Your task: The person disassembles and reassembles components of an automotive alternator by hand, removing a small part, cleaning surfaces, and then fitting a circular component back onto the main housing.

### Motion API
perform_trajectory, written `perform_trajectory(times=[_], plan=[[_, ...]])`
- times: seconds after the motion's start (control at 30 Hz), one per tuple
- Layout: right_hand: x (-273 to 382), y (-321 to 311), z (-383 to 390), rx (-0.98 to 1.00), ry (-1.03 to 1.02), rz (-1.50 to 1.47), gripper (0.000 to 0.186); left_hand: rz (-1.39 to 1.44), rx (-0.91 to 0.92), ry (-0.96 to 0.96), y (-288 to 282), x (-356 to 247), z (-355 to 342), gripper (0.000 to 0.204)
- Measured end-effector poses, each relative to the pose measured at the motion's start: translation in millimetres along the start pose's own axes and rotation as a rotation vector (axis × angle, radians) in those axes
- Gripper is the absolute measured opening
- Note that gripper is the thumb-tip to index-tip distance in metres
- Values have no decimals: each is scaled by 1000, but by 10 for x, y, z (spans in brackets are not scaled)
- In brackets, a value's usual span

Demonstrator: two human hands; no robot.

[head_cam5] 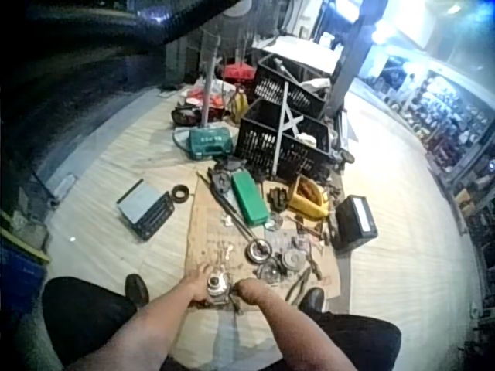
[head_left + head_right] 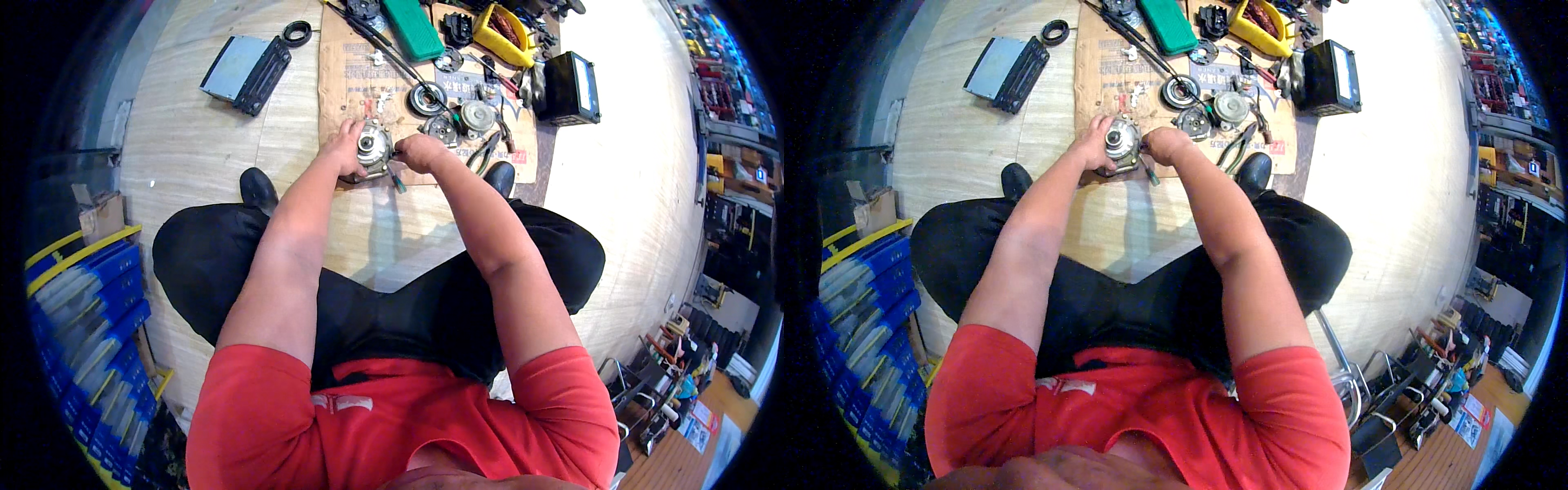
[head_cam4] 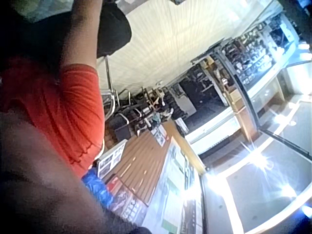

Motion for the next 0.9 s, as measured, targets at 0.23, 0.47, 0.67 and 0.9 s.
perform_trajectory(times=[0.23,0.47,0.67,0.9], plan=[[83,27,112,-46,25,107,32,109,-91,34,6,-59,95,116],[23,268,47,-201,31,187,24,48,-127,25,-37,-105,174,109],[20,302,45,-227,37,202,21,20,-153,50,10,-83,136,104],[77,314,99,-240,91,189,17,-20,-160,60,12,-76,122,101]])
Point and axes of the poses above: each hand's wrist, its own z-axis away from the middle knuckle, its own y-axis out of the palm, x = y × z, the point moved 2 cm from there along -z, towards the middle knuckle, and after that the axes turned 4 degrees about -y, right-handed, at the moved point
